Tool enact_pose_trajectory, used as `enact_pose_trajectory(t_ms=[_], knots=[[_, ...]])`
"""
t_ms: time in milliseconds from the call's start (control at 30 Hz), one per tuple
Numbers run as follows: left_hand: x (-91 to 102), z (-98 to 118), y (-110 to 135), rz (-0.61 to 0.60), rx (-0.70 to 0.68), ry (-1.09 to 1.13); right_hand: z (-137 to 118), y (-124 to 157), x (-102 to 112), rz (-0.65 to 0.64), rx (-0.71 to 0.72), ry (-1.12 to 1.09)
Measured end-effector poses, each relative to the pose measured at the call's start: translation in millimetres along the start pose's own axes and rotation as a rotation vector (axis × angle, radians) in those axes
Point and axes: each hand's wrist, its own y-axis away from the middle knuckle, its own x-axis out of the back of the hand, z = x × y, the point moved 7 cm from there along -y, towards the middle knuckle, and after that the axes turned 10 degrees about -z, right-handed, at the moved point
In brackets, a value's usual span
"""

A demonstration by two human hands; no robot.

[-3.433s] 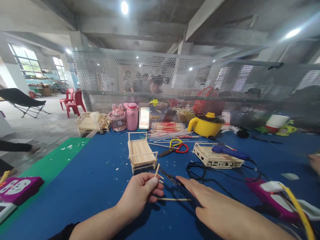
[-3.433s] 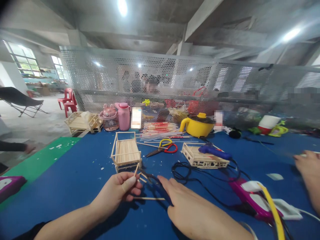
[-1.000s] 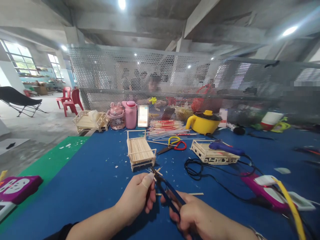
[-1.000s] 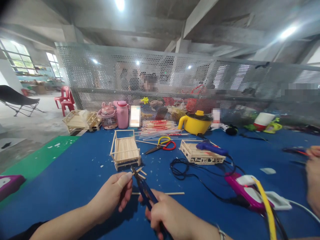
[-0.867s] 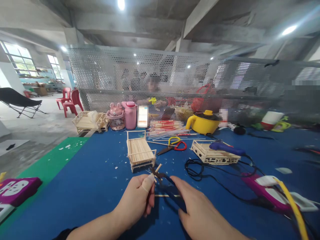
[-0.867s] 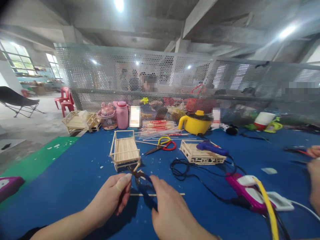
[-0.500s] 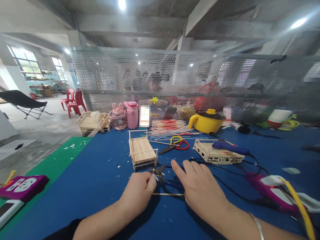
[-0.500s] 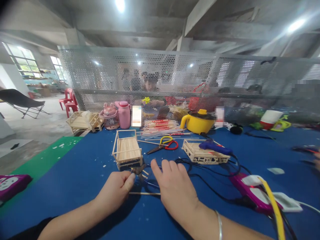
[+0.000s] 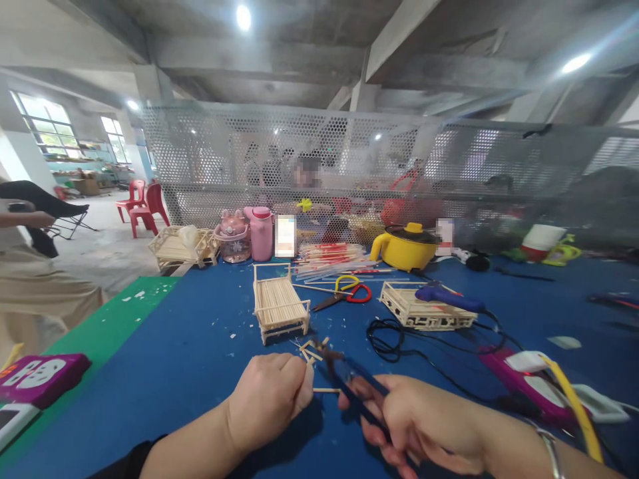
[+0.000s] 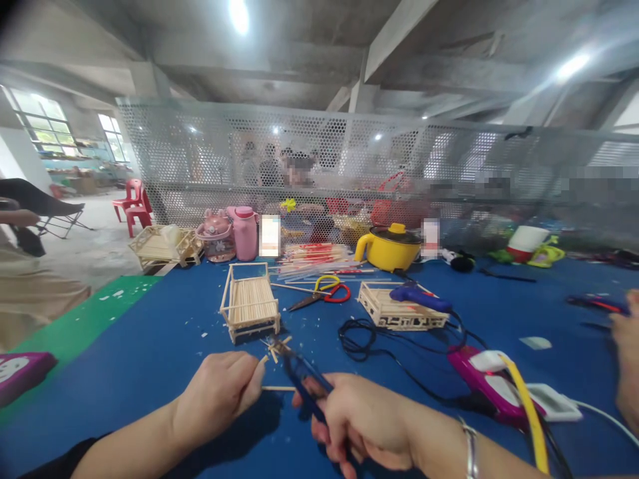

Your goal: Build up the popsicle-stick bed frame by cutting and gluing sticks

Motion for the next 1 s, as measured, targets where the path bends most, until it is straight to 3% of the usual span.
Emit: enact_pose_trajectory(t_ms=[100, 267, 400, 567, 800, 933, 1000], knots=[[6.2, -1.5, -0.8, 0.026, 0.062, 0.021, 15.0, -10.1, 6.1, 0.056, 0.039, -0.187], [-25.9, -52.0, -1.8, -0.278, 0.515, 0.265, 25.3, -27.9, -15.4, -0.277, 0.048, -0.325], [-51.8, -72.2, 1.4, -0.484, 0.585, 0.355, 19.6, -31.4, -22.4, -0.472, 0.081, -0.409], [-59.2, -77.4, 6.8, -0.547, 0.645, 0.342, 10.0, -23.3, -27.0, -0.653, 0.159, -0.395], [-55.3, -73.3, 5.8, -0.481, 0.632, 0.396, 6.7, -17.6, -25.9, -0.741, 0.172, -0.381], [-43.1, -73.9, -6.6, -0.348, 0.626, 0.524, 6.4, -13.4, -23.4, -0.756, 0.144, -0.400], [-37.8, -70.8, -0.5, -0.242, 0.633, 0.626, 7.3, -13.1, -22.6, -0.731, 0.170, -0.417]])
